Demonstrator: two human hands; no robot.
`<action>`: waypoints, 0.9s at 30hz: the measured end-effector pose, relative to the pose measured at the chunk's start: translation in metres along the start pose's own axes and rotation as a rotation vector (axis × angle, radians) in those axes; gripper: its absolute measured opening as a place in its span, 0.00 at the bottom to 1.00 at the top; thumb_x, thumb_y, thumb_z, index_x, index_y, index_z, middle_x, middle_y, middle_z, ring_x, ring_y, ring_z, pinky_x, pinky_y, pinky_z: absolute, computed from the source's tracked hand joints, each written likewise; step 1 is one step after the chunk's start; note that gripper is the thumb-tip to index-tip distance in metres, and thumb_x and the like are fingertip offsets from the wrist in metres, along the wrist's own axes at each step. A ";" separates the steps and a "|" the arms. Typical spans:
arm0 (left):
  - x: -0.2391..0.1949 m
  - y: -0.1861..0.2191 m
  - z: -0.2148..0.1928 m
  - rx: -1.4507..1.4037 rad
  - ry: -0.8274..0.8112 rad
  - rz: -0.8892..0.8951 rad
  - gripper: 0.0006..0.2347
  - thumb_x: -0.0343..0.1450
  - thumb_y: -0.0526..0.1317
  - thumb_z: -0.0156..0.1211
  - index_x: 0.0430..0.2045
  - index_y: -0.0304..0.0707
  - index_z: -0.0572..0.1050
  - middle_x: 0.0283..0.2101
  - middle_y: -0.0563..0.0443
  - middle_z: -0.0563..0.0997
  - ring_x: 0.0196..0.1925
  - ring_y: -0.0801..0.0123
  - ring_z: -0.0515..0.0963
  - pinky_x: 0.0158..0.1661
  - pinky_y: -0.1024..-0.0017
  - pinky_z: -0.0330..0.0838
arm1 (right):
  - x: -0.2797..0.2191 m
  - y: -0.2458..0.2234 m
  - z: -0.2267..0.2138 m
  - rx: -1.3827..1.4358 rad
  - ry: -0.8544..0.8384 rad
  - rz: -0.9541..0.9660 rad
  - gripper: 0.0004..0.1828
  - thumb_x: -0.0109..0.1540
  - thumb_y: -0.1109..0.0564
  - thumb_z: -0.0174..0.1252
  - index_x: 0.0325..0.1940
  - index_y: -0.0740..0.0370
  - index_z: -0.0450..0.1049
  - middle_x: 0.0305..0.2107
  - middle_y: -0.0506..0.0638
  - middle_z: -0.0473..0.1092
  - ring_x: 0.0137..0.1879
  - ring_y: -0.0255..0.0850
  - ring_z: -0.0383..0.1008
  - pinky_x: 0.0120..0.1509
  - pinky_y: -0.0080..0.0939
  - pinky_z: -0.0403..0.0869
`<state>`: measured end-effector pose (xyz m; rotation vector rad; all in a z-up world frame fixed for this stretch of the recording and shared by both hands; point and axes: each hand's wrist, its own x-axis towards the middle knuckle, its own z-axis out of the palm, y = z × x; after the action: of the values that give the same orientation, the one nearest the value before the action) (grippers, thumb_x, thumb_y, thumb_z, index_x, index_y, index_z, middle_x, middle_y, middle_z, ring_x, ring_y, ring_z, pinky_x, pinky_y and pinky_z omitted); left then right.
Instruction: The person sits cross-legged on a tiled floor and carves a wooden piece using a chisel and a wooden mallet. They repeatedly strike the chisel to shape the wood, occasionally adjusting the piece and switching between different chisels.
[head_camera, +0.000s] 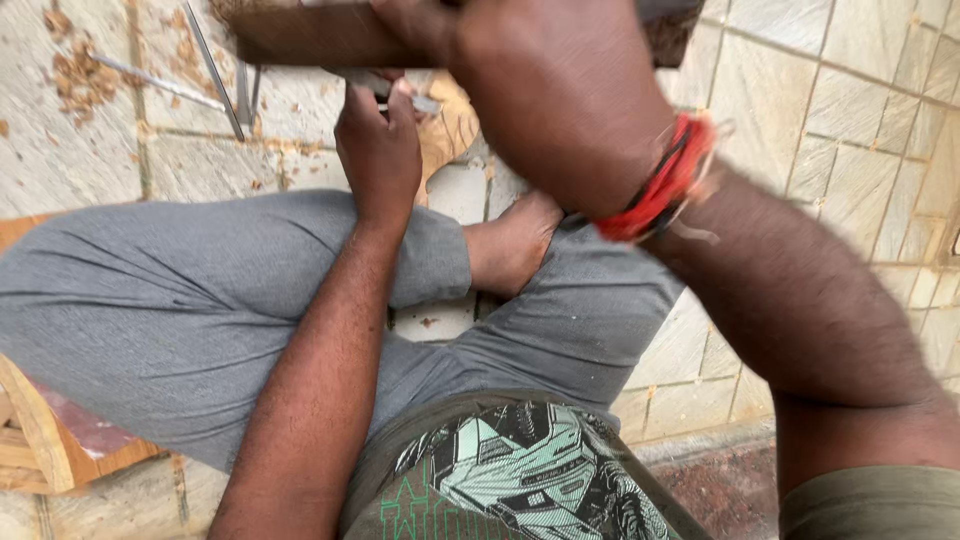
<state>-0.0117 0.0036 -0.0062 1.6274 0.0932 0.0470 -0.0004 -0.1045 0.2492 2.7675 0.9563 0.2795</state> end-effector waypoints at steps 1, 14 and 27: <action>0.000 0.000 0.000 0.073 0.010 0.023 0.09 0.77 0.40 0.54 0.39 0.29 0.72 0.36 0.42 0.83 0.37 0.58 0.89 0.39 0.61 0.82 | -0.001 -0.005 0.001 -0.039 -0.015 0.015 0.22 0.65 0.59 0.62 0.65 0.51 0.77 0.40 0.50 0.77 0.38 0.42 0.79 0.36 0.44 0.75; -0.011 -0.004 -0.028 0.143 -0.089 0.137 0.07 0.75 0.30 0.57 0.46 0.28 0.75 0.41 0.39 0.83 0.41 0.60 0.84 0.42 0.66 0.81 | -0.156 -0.057 0.013 1.445 0.063 0.716 0.39 0.63 0.56 0.67 0.77 0.64 0.62 0.65 0.59 0.71 0.67 0.42 0.72 0.71 0.39 0.69; -0.008 0.040 -0.020 -0.367 0.014 -0.330 0.15 0.77 0.34 0.57 0.55 0.25 0.66 0.41 0.41 0.80 0.37 0.66 0.86 0.35 0.75 0.82 | -0.306 -0.096 0.035 1.421 0.178 1.415 0.42 0.57 0.53 0.70 0.75 0.59 0.66 0.28 0.45 0.72 0.30 0.31 0.69 0.35 0.31 0.71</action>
<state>-0.0205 0.0206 0.0352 1.2291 0.3436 -0.1697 -0.2846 -0.2259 0.1572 4.0368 -1.7288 -0.0714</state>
